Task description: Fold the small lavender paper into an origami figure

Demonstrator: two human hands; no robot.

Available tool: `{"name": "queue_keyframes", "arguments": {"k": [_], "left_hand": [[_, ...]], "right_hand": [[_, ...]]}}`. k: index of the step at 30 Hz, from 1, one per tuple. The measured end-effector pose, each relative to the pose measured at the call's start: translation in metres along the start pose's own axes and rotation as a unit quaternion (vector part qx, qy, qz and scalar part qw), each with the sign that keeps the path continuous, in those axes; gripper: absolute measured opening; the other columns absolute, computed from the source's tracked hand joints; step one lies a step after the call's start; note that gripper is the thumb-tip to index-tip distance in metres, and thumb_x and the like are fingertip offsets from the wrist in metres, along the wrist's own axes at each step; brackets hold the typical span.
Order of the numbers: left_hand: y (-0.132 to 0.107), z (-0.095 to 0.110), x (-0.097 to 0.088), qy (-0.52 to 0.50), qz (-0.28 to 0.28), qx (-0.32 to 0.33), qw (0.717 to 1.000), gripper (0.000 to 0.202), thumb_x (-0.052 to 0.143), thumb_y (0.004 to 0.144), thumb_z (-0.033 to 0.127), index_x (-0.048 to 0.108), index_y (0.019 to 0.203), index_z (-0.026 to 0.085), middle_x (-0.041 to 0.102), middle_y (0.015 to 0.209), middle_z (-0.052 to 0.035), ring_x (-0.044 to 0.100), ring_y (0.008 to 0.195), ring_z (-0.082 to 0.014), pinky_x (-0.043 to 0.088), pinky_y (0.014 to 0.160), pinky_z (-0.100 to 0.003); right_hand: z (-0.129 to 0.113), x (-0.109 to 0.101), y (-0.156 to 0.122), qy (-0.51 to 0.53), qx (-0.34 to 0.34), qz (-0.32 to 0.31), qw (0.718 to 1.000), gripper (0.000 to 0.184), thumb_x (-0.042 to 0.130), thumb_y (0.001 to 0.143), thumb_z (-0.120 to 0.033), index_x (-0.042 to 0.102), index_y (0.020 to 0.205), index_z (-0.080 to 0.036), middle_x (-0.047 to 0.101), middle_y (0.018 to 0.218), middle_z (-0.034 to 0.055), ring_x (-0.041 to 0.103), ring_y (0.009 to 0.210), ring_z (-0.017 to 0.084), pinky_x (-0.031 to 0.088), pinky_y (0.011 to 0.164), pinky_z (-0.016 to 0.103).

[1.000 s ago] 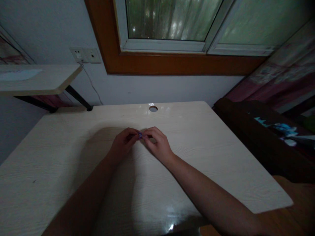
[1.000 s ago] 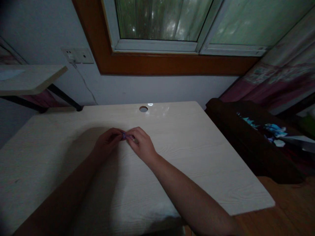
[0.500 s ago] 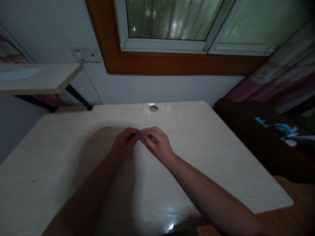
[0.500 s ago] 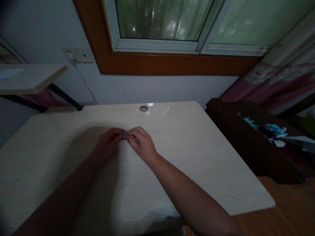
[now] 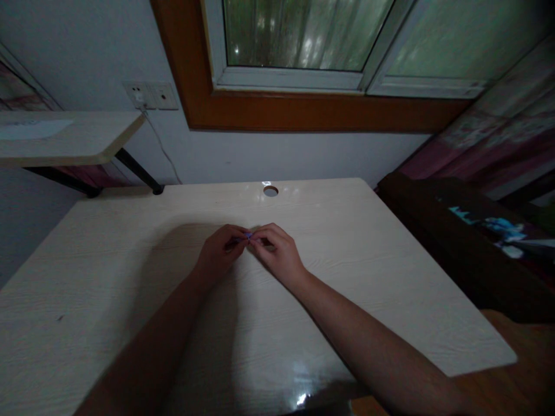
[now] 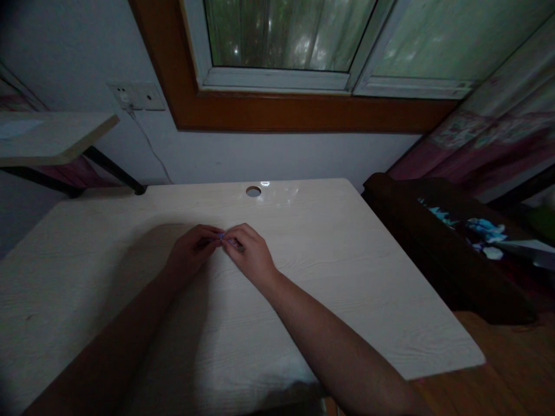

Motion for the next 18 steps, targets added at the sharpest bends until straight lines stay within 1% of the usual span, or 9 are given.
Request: {"name": "queue_keyframes", "arguments": {"k": [6,8,11,14,18], "left_hand": [[0.0005,0.0050,0.0007,0.004,0.001,0.001,1.000,0.006,0.065,0.089,0.024,0.066,0.093,0.021,0.069,0.108,-0.0077,0.067,0.097,-0.0175,0.057,0.082,-0.029],[0.0001,0.0063,0.0011,0.006,0.002,0.002,1.000,0.006,0.065,0.089,0.023,0.066,0.094,0.021,0.068,0.108,-0.0079,0.067,0.098,-0.0174,0.057,0.083,-0.029],[-0.0010,0.0073,0.0014,-0.003,0.003,0.004,1.000,0.009,0.064,0.088,0.023,0.065,0.097,0.021,0.067,0.110,-0.0086,0.067,0.101,-0.0181,0.059,0.085,-0.031],[-0.0016,0.0075,0.0014,-0.015,0.002,0.008,1.000,0.014,0.062,0.087,0.019,0.064,0.101,0.021,0.066,0.112,-0.0086,0.067,0.102,-0.0185,0.059,0.086,-0.032],[-0.0009,0.0066,0.0005,-0.004,0.002,0.006,1.000,0.016,0.061,0.086,0.015,0.064,0.101,0.021,0.066,0.112,-0.0080,0.066,0.102,-0.0182,0.059,0.085,-0.032]], "right_hand": [[0.0008,0.0005,-0.0001,-0.006,0.015,0.002,1.000,0.006,0.064,0.089,-0.019,0.067,0.093,-0.022,0.066,0.092,0.0051,0.063,0.085,0.017,0.052,0.075,0.031],[0.0012,0.0005,-0.0002,-0.006,0.018,0.000,1.000,0.006,0.064,0.089,-0.018,0.067,0.092,-0.022,0.066,0.092,0.0051,0.063,0.085,0.017,0.052,0.074,0.031],[0.0025,0.0007,-0.0007,-0.002,0.028,0.003,1.000,0.007,0.064,0.088,-0.017,0.066,0.093,-0.022,0.065,0.092,0.0050,0.062,0.083,0.017,0.053,0.073,0.030],[0.0036,0.0006,-0.0010,0.002,0.042,0.012,0.999,0.005,0.063,0.088,-0.019,0.066,0.091,-0.021,0.064,0.089,0.0042,0.062,0.080,0.016,0.052,0.069,0.028],[0.0041,0.0005,-0.0003,0.013,0.053,0.013,0.998,0.004,0.062,0.090,-0.020,0.066,0.089,-0.021,0.063,0.086,0.0031,0.062,0.077,0.015,0.050,0.067,0.027]]}}
Point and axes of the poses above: each hand's wrist, its own y-axis towards the middle knuckle, its own x-axis out of the palm, z = x × y, the point moved 2 cm from there along y, towards the middle knuckle
